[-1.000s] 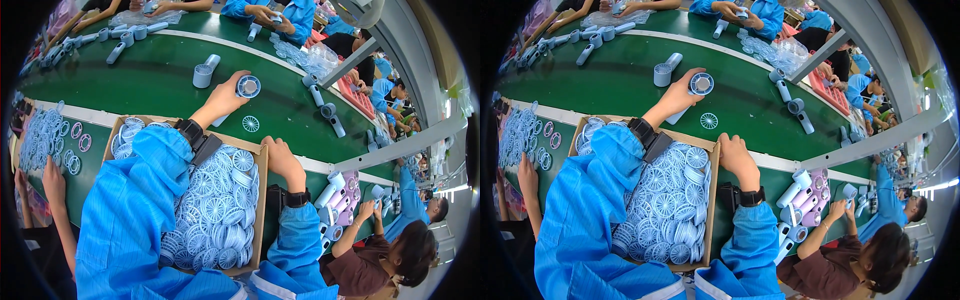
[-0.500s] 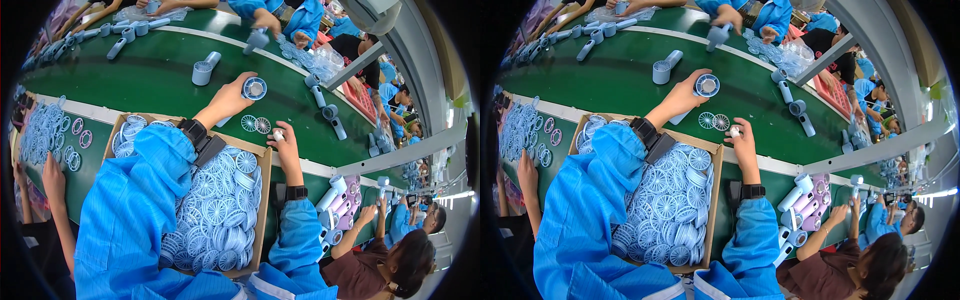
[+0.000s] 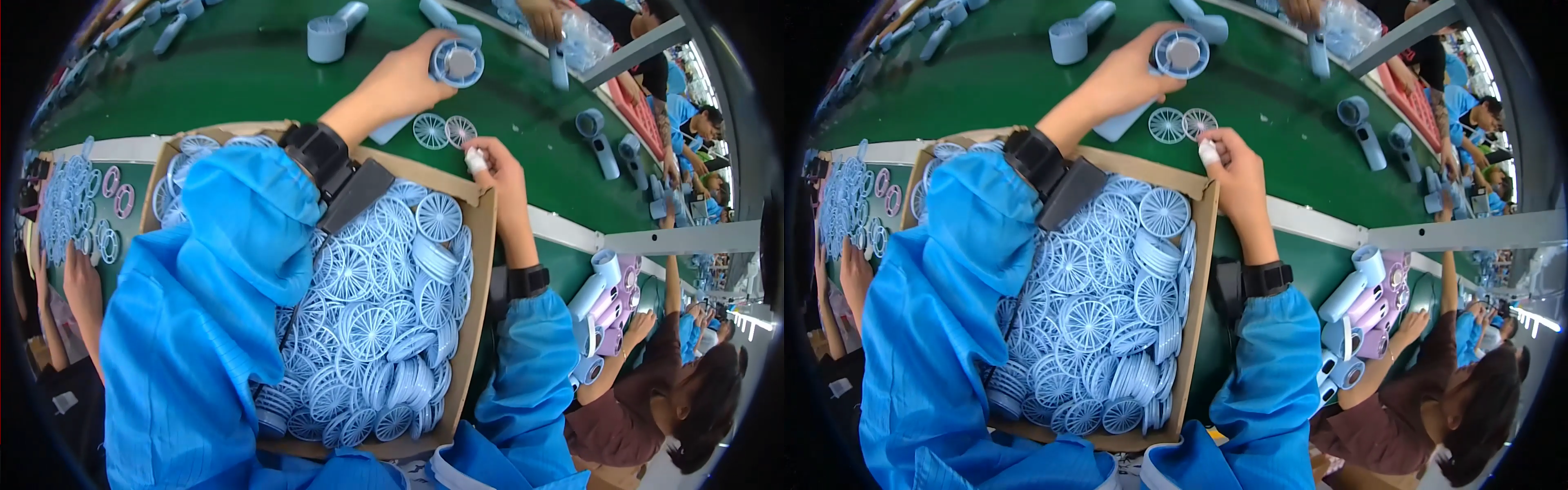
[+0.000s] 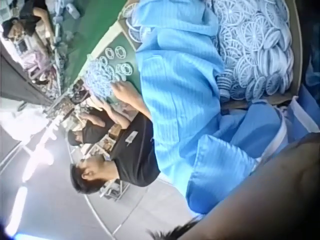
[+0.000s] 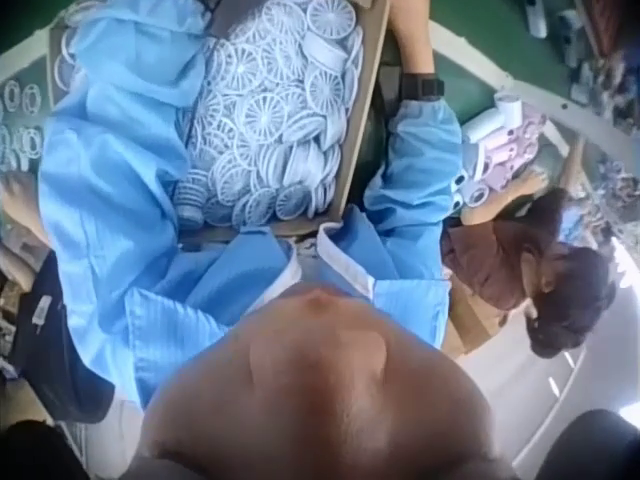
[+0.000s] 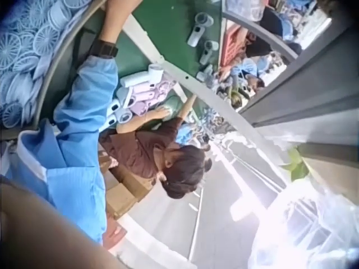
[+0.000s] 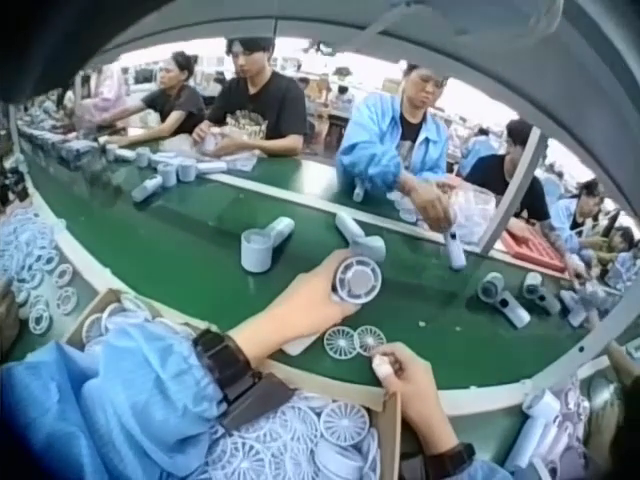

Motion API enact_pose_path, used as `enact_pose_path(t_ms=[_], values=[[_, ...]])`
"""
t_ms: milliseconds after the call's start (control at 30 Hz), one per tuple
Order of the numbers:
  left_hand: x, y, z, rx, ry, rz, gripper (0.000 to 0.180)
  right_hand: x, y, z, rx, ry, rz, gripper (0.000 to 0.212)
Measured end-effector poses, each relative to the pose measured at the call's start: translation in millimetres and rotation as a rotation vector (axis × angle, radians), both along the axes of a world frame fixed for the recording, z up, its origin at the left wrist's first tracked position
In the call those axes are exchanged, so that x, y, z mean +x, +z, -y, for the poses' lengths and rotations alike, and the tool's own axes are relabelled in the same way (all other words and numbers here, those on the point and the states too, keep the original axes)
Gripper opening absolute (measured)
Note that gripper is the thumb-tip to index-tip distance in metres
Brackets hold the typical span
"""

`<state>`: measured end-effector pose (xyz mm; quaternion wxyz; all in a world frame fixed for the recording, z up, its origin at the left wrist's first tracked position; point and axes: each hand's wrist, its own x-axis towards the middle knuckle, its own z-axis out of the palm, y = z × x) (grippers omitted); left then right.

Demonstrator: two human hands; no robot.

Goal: The person picks up a fan body and a fan cover, presses the cover onto the body by hand, and places the assembled fan onto the conveyor belt. They repeat this process, occasionally reaching into a box to retrieve more fan covers and picking up fan bodies from the belt.

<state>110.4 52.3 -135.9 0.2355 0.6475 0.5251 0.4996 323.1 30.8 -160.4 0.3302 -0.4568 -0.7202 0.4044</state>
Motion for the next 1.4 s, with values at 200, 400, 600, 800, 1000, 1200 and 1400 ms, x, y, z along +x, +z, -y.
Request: enact_pose_path(t_ms=[200, 400, 600, 800, 1000, 1200, 1400], values=[[8, 5, 5, -0.193, -0.067, 0.068, 0.061, 5, -5, 0, -0.004, -0.031, -0.002, 0.010], [11, 18, 11, -0.140, -0.093, 0.012, 0.059, 4, -5, 2, -0.004, -0.048, 0.013, 0.011], [11, 10, 4, -0.098, -0.049, 0.144, 0.051, 5, -6, -1, 0.047, -0.020, 0.004, 0.011], [9, 18, 3, -0.146, -0.228, 0.267, 0.052, 4, -2, 1, 0.053, -0.026, 0.034, 0.012], [-4, 29, 0, -0.653, -1.119, 1.493, 0.064, 5, -1, 5, -0.030, -0.014, 0.066, 0.017], [-1, 32, 8, -0.654, -1.439, 1.378, 0.066, -10, -3, 6, 0.370, 0.029, 0.164, 0.025], [21, 39, 13, -0.531, -0.583, 1.161, 0.043, -8, 2, -31, 0.559, 0.269, 0.515, 0.035]])
